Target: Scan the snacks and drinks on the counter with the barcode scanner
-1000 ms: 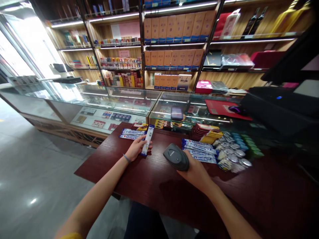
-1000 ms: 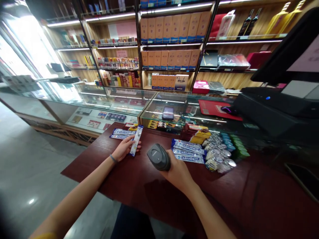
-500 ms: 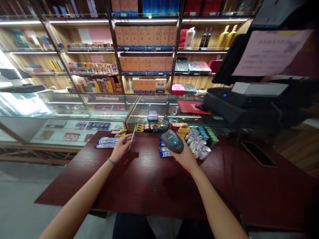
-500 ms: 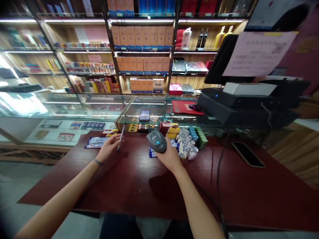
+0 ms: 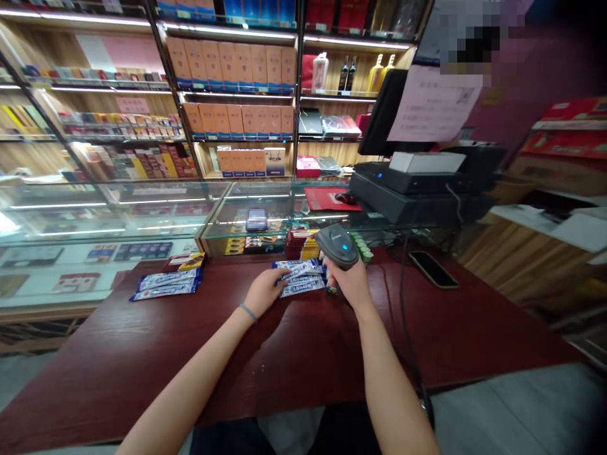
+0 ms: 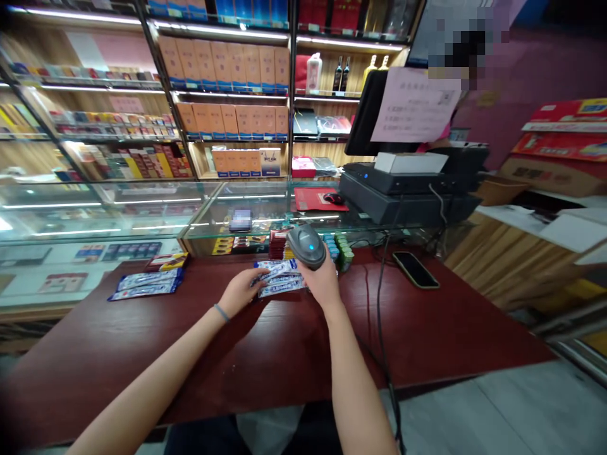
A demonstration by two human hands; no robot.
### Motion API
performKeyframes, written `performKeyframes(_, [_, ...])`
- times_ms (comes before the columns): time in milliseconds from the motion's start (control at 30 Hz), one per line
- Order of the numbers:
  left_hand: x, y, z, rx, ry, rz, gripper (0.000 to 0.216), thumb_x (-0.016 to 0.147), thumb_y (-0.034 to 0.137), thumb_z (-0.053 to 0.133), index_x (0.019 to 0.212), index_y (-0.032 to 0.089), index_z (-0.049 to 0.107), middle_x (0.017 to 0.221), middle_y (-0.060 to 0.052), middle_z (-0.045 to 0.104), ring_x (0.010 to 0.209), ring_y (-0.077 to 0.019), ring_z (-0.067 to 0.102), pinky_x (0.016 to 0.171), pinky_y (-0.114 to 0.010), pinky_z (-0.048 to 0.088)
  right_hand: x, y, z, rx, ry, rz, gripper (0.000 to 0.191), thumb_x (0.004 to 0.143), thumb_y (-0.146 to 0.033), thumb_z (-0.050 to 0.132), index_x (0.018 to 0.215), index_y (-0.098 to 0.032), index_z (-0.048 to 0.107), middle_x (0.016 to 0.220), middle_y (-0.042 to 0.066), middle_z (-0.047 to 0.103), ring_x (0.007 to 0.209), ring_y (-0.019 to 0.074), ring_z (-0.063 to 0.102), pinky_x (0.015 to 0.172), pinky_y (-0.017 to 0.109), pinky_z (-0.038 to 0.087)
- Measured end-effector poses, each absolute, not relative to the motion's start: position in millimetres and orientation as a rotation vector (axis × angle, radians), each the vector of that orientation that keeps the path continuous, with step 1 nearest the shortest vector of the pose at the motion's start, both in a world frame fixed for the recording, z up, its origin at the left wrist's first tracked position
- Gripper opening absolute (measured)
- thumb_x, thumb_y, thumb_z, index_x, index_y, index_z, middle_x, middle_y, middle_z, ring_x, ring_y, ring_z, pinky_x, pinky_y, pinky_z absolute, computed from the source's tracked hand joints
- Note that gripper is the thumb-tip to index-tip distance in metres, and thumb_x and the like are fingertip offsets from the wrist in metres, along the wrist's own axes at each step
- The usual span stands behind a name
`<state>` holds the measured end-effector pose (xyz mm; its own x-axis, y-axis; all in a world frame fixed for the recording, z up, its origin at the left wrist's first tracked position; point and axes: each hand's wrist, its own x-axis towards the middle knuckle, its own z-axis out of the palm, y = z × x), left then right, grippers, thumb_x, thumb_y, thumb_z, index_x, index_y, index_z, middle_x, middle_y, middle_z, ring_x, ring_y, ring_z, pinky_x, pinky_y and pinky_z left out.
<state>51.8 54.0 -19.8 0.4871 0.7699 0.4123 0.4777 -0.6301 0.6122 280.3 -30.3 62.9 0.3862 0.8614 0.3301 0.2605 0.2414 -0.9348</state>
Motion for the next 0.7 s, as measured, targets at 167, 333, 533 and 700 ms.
performKeyframes(167, [80,45,-26,2.696,1.018,0.809,0.027,0.096,0.020,0.059,0.120,0.026,0.072,0.122,-0.008,0.075,0.111,-0.0270,0.067,0.097,-0.044,0.049,291,-33,66,-1.262,-1.071,0.585,0.037,0.078,-0.044,0.074,0.104,-0.026,0.055,0.055,-0.006,0.060,0.039,0.0180,0.054,0.041,0.031,0.046])
performKeyframes(333, [88,41,-35,2.834,1.059,0.791,0.029,0.099,0.022,0.055,0.124,0.025,0.070,0.128,-0.008,0.073,0.114,-0.0264,0.062,0.095,-0.045,0.047,293,-35,69,-1.218,-1.032,0.594,0.034,0.077,-0.045,0.074,0.097,-0.028,0.052,0.056,-0.007,0.059,0.038,0.0181,0.053,0.040,0.032,0.045])
performKeyframes(533, [88,40,-43,2.822,1.028,0.854,0.032,0.099,0.022,0.055,0.128,0.025,0.069,0.133,-0.008,0.070,0.120,-0.0274,0.059,0.101,-0.046,0.044,291,-36,71,-1.217,-1.029,0.589,0.032,0.077,-0.046,0.074,0.091,-0.030,0.050,0.055,-0.007,0.057,0.038,0.0175,0.051,0.041,0.033,0.045])
performKeyframes(700, [88,38,-40,2.794,1.024,0.851,0.032,0.098,0.031,0.059,0.129,0.025,0.069,0.133,-0.009,0.070,0.122,-0.0283,0.058,0.102,-0.047,0.044,288,-38,74,-1.247,-1.024,0.613,0.035,0.075,-0.045,0.075,0.093,-0.030,0.049,0.055,-0.007,0.057,0.038,0.0179,0.051,0.041,0.033,0.045])
